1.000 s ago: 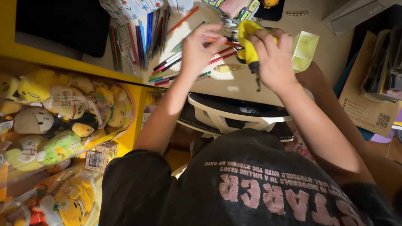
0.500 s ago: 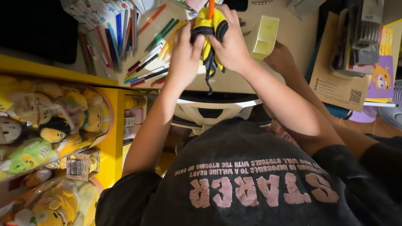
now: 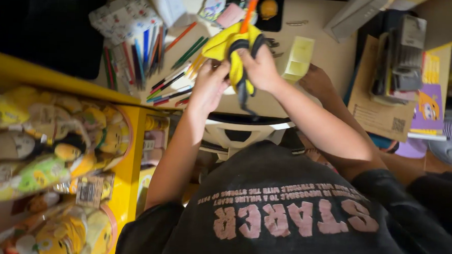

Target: The person wipes a desk surface with a yellow cloth, then picks up and arranges various pens and markers into a small container. They handle the items one at a time, placing them into the container and occasionally adjusting their positions.

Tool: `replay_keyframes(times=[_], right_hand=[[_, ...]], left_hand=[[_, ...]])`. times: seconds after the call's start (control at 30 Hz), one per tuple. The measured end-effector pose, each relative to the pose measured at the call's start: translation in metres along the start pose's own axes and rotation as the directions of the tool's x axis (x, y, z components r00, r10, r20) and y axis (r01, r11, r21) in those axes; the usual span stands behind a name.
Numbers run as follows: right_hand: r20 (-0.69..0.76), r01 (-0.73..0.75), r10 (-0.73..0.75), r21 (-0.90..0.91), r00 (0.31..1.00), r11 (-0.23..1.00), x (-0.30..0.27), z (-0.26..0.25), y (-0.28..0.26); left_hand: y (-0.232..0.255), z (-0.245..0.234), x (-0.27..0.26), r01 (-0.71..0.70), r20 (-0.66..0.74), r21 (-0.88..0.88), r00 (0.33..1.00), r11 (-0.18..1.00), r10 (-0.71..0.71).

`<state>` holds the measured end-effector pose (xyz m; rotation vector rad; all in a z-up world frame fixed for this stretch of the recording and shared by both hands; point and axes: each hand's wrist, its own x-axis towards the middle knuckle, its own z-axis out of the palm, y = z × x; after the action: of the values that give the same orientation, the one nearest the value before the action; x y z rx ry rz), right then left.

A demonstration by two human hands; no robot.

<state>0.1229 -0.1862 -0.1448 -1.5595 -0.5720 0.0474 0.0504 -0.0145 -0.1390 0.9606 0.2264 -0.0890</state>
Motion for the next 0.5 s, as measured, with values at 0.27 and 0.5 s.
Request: replay_keyframes(times=[0.27,0.5], right_hand=[[0.006,0.103,-0.104,-0.156,0.995,0.982,0.002,-0.009,-0.016],[-0.043,0.016,-0.022,-0.153,0.999,0.988,-0.004,-0.011,-0.012]], left_hand=[[0.016,0.006,-0.001,0.078,-0.064,0.162,0.996,0.984,-0.068],[0.012,0.016,0.003,-0.166,0.093,0.444,0.986,0.880,0.139]])
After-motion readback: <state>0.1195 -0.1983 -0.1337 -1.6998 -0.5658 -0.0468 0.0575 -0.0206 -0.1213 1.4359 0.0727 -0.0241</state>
